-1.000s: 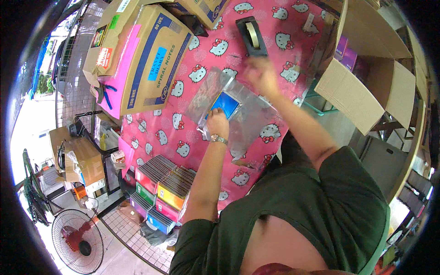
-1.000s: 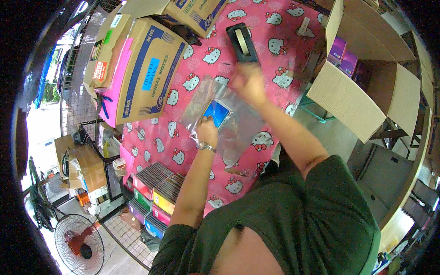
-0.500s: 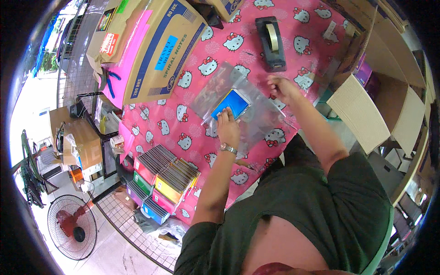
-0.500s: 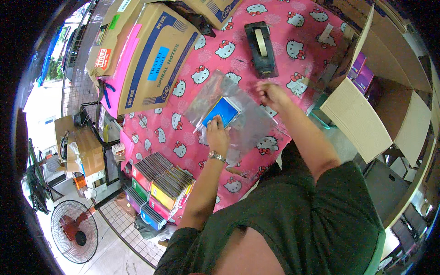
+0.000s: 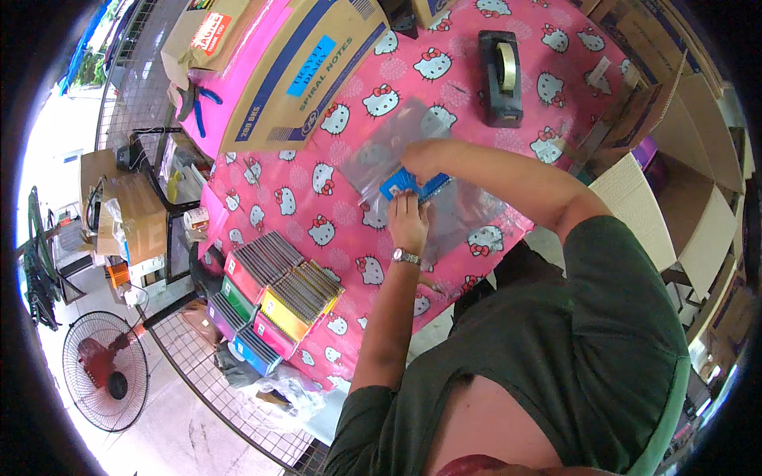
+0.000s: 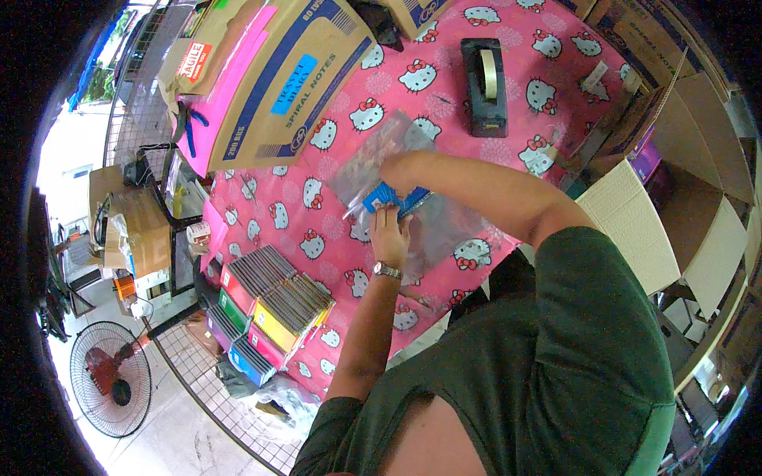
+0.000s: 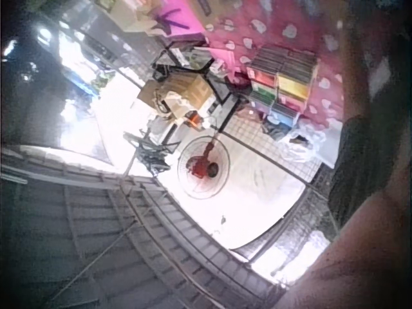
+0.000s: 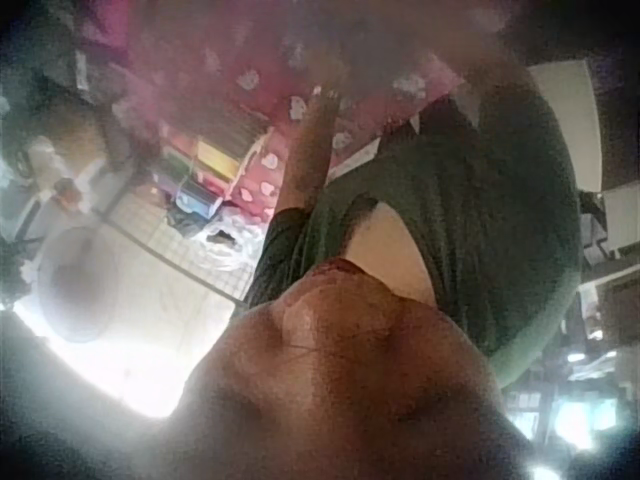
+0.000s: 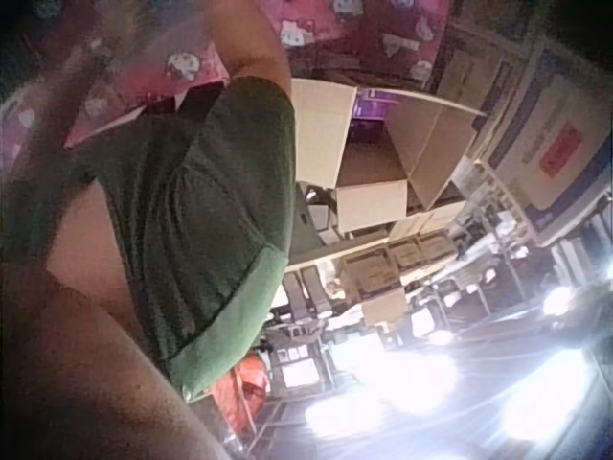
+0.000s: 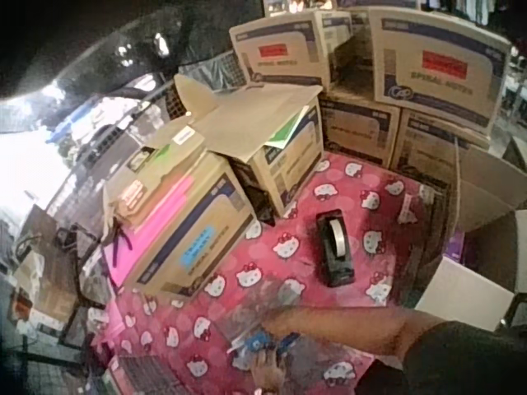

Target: The person places stacks of small notebooks into clear plastic bags and seals them by hand.

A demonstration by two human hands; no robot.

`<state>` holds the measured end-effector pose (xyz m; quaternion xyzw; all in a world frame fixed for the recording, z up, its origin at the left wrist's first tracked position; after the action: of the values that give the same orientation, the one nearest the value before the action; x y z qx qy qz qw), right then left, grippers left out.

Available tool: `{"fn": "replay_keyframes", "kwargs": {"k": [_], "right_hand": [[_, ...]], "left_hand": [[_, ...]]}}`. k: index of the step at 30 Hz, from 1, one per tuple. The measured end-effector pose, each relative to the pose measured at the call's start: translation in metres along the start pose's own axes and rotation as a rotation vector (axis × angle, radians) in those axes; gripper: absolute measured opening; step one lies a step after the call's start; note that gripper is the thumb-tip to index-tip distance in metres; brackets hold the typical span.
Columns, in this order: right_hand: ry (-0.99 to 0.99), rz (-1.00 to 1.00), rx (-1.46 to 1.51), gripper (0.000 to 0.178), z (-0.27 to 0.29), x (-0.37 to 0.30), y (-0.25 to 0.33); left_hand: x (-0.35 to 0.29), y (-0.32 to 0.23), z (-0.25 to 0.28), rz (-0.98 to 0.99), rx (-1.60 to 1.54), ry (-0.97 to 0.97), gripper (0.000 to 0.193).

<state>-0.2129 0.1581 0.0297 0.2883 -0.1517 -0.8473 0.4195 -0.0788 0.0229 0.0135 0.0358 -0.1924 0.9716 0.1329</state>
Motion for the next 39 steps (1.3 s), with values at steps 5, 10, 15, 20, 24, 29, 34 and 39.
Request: {"fn": "replay_keyframes", "kwargs": {"k": [5, 10, 15, 20, 24, 29, 34, 39], "right_hand": [[-0.062, -0.284, 0.053, 0.049, 0.032, -0.041, 0.009], [-0.429, -0.357, -0.177, 0.052, -0.002, -0.077, 0.047], [-0.691, -0.160, -0.262, 0.059, -0.051, -0.059, 0.083], [-1.006, -0.252, 0.318, 0.062, -0.036, -0.138, 0.045], [-1.003, -0.279, 0.772, 0.086, -0.054, -0.134, 0.040], [-1.085, -0.167, 0.944, 0.108, -0.050, -0.135, 0.092], [-0.900, -0.093, 0.939, 0.085, -0.084, -0.151, 0.065], [-0.610, 0.033, 1.015, 0.056, -0.037, -0.146, 0.018]], "left_hand": [[0.001, -0.004, 0.025, -0.106, 0.067, 0.115, 0.046], [0.020, 0.036, 0.063, 0.081, -0.035, 0.221, 0.042], [0.095, 0.040, 0.058, 0.355, -0.255, 0.598, 0.054], [0.127, 0.043, 0.077, 0.449, -1.034, 0.775, 0.085], [0.113, 0.016, 0.051, 0.502, -1.510, 0.535, 0.098], [0.029, -0.042, 0.038, 0.507, -1.549, -0.003, 0.101], [-0.008, -0.033, 0.035, 0.533, -1.681, -0.002, 0.087], [0.015, 0.003, 0.044, 0.538, -1.810, 0.244, 0.062]]}}
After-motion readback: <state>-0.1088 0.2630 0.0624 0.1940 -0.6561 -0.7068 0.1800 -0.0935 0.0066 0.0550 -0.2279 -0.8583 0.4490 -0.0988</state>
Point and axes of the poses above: each hand's wrist, its own x-axis towards the middle knuckle, its own z-axis out of the back of the hand, y = z × x, the point moved 1 cm from there along x, towards the middle knuckle, and after that the axes turned 4 degrees about z, right-handed, at the moved point
